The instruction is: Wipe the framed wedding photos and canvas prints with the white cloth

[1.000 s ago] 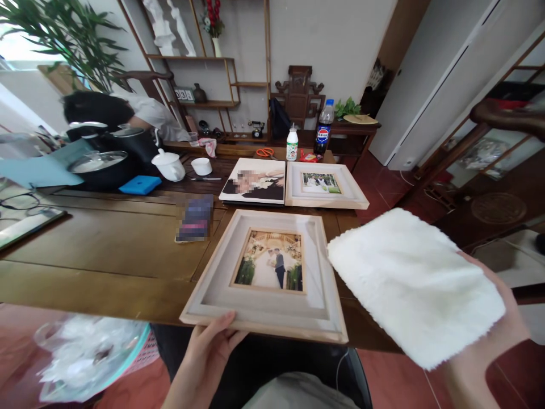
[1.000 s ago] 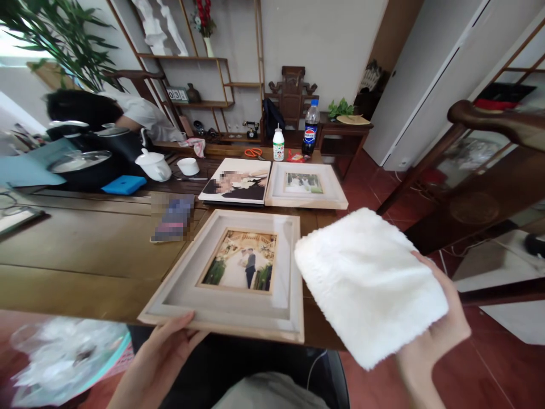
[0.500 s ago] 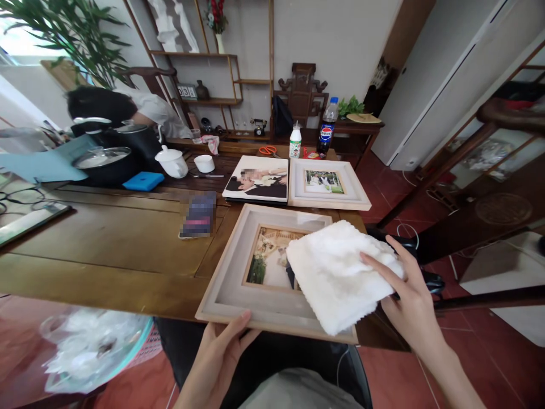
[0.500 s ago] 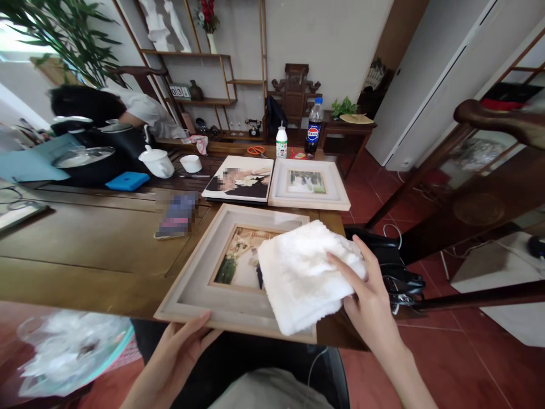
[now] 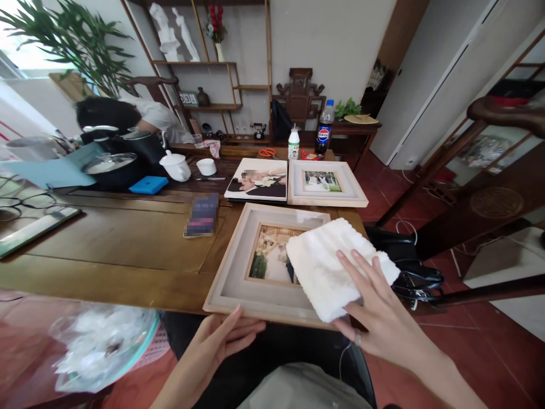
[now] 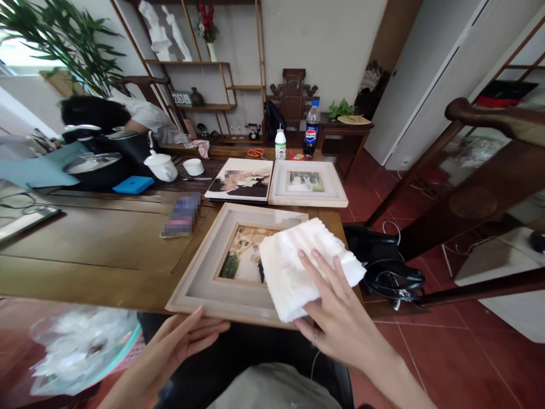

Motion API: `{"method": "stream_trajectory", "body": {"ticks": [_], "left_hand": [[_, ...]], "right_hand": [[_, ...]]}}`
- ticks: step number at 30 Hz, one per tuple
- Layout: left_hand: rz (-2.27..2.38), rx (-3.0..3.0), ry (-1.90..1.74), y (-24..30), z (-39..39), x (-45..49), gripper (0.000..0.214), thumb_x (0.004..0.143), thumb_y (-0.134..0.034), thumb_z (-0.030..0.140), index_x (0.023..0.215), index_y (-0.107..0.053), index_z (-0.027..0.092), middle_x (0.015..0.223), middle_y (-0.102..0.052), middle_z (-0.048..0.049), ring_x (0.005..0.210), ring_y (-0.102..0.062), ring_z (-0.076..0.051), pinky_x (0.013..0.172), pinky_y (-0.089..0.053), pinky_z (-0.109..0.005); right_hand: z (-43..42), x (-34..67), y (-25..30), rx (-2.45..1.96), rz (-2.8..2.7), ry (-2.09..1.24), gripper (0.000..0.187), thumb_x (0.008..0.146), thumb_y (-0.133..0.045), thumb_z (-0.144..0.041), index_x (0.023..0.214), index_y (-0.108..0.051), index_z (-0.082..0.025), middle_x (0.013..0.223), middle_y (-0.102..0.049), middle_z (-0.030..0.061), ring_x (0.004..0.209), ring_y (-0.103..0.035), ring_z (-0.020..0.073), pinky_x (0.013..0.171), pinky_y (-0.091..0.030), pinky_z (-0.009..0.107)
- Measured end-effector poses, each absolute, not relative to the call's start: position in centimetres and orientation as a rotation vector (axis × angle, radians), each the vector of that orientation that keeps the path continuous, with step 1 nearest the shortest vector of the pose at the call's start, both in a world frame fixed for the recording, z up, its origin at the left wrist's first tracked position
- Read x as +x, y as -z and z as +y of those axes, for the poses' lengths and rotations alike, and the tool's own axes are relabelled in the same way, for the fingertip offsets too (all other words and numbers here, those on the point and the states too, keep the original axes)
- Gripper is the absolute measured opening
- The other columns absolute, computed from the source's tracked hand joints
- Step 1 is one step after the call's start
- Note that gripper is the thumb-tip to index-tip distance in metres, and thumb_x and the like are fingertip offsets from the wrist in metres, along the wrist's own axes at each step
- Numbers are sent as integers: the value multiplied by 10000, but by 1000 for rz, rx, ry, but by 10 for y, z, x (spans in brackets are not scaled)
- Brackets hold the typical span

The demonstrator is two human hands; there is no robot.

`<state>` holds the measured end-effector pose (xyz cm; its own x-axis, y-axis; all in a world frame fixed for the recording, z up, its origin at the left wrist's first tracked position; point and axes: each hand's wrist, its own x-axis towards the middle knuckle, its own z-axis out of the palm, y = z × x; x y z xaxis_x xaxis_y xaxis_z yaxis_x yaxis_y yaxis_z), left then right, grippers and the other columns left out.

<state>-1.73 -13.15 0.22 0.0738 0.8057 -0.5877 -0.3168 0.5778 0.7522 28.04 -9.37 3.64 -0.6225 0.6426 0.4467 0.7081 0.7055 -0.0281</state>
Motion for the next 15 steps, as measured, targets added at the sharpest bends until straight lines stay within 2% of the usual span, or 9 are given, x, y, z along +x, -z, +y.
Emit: {"method": "stream_trajectory", "body": {"ticks": [2,3,5,7,10,13,15], "left_hand": [[1270,732,-653,-11,-136,-26,456,786,-594,550,824,-646,99,714,-727,-109,644,-710,-210,593,-560,-261],[1274,861,-566,-18,-137,-31,481,791,-561,582,790,-641,108,633,-707,-90,536,-683,-188,482,-509,-229],[1313,1102,-509,-33,-135,-43,492,814,-503,602,770,-640,131,544,-663,-49,428,-621,-150,382,-407,-196],[1419,1388,-591,-46,-123,-53,416,834,-510,545,807,-654,155,576,-654,-30,468,-613,-142,428,-428,-206],[1665,1705,-948,-46,-88,-60,288,819,-575,446,969,-649,212,940,-685,-52,868,-654,-201,739,-515,-268],[1647,1782,-1112,-26,-50,-56,399,817,-572,418,1166,-560,226,1236,-560,-87,1143,-543,-245,860,-508,-339],[1612,1705,-1118,-9,-31,-50,495,827,-555,399,1278,-463,217,1319,-492,-114,1203,-501,-255,881,-506,-373]], "right_hand": [[-86,271,-40,-1059,-2546,210,182,755,-616,-177,593,-538,-155,1525,-214,136,1357,-213,410,1073,-120,674],[-83,267,-40,-1064,-2570,237,140,733,-601,-133,607,-543,-156,1511,-249,145,1357,-226,397,1077,-97,675],[-76,263,-39,-1063,-2585,299,112,696,-559,-56,658,-567,-161,1457,-354,159,1345,-279,362,1084,-84,673],[-69,262,-36,-1034,-2538,350,173,689,-516,-11,694,-584,-170,1350,-486,158,1301,-372,326,1088,-129,662],[-56,269,-29,-971,-2414,412,221,702,-473,16,683,-578,-178,1174,-601,147,1158,-527,285,1040,-331,602],[-46,288,-25,-961,-2151,582,192,717,-522,-16,645,-542,-193,1025,-645,117,985,-614,256,829,-545,439],[-43,305,-28,-1025,-1907,726,213,705,-617,-71,596,-492,-205,893,-653,98,894,-636,257,704,-569,374]]}}
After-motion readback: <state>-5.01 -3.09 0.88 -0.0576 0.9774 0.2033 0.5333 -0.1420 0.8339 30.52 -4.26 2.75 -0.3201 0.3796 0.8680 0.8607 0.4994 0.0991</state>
